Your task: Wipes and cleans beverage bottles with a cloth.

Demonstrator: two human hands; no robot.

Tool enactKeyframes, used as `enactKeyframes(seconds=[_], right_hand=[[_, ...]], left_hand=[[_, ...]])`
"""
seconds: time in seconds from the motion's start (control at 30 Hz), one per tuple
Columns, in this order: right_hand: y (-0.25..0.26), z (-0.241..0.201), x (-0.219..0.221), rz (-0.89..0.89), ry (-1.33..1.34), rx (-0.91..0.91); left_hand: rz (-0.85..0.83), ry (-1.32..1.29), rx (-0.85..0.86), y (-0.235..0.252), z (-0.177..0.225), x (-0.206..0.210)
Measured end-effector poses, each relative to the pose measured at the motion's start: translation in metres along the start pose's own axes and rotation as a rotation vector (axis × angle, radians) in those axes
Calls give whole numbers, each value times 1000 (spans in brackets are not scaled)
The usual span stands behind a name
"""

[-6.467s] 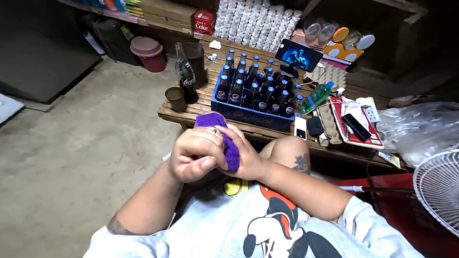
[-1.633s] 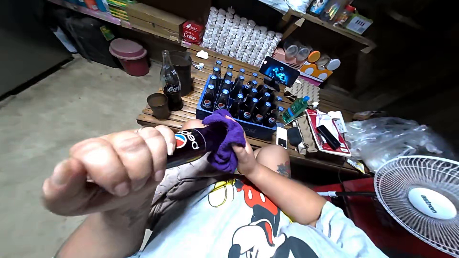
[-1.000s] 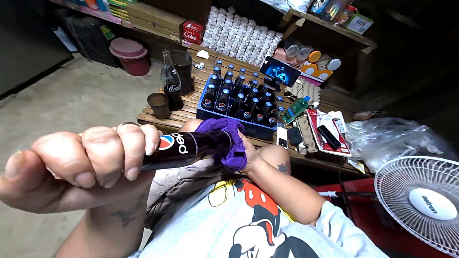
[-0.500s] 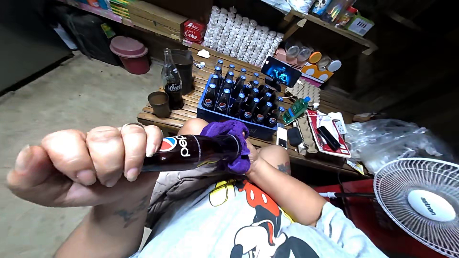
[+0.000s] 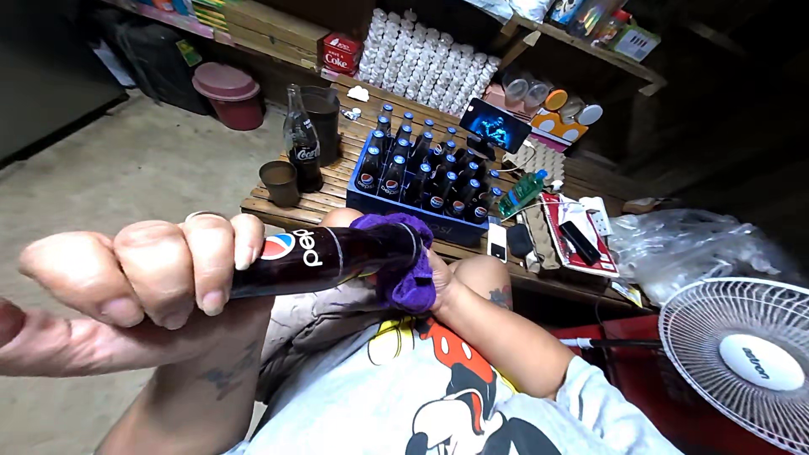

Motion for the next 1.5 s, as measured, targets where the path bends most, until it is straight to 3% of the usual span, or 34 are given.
enactKeyframes(seconds=[0.23, 0.4, 0.5, 0.73, 0.87, 1.03, 1.2, 1.33, 1.5], right_hand=[[-2, -1, -2, -34, -2, 14], [-7, -6, 1, 38, -38, -18], [-8, -6, 6, 14, -41, -14], [-1, 1, 3, -33, -204, 161], [0, 5, 8, 30, -298, 176], [3, 6, 6, 161, -277, 116], [7, 5, 3, 164, -284, 86], [11, 1, 8, 288, -598, -107], [12, -4, 5, 185, -996, -335]], left_hand=[[-74, 23, -39, -3, -1, 4], [-391, -76, -156, -4, -4, 15], [-543, 45, -205, 5, -6, 49], [-804, 139, -502, 0, -7, 90], [-927, 217, -463, -5, -14, 97], [-851, 314, -355, -3, -17, 93], [-673, 462, -315, 5, -9, 87], [-616, 591, -279, 10, -10, 78], [-448, 709, -247, 6, -36, 51]])
Point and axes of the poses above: each hand's wrist, its own y-axis towards the middle knuckle, its own x-axis out of the palm, z = x × y, the point moved 2 cm from there along y, towards the middle knuckle, and after that the axes turned 13 degrees about -x, right-handed, at the moved point
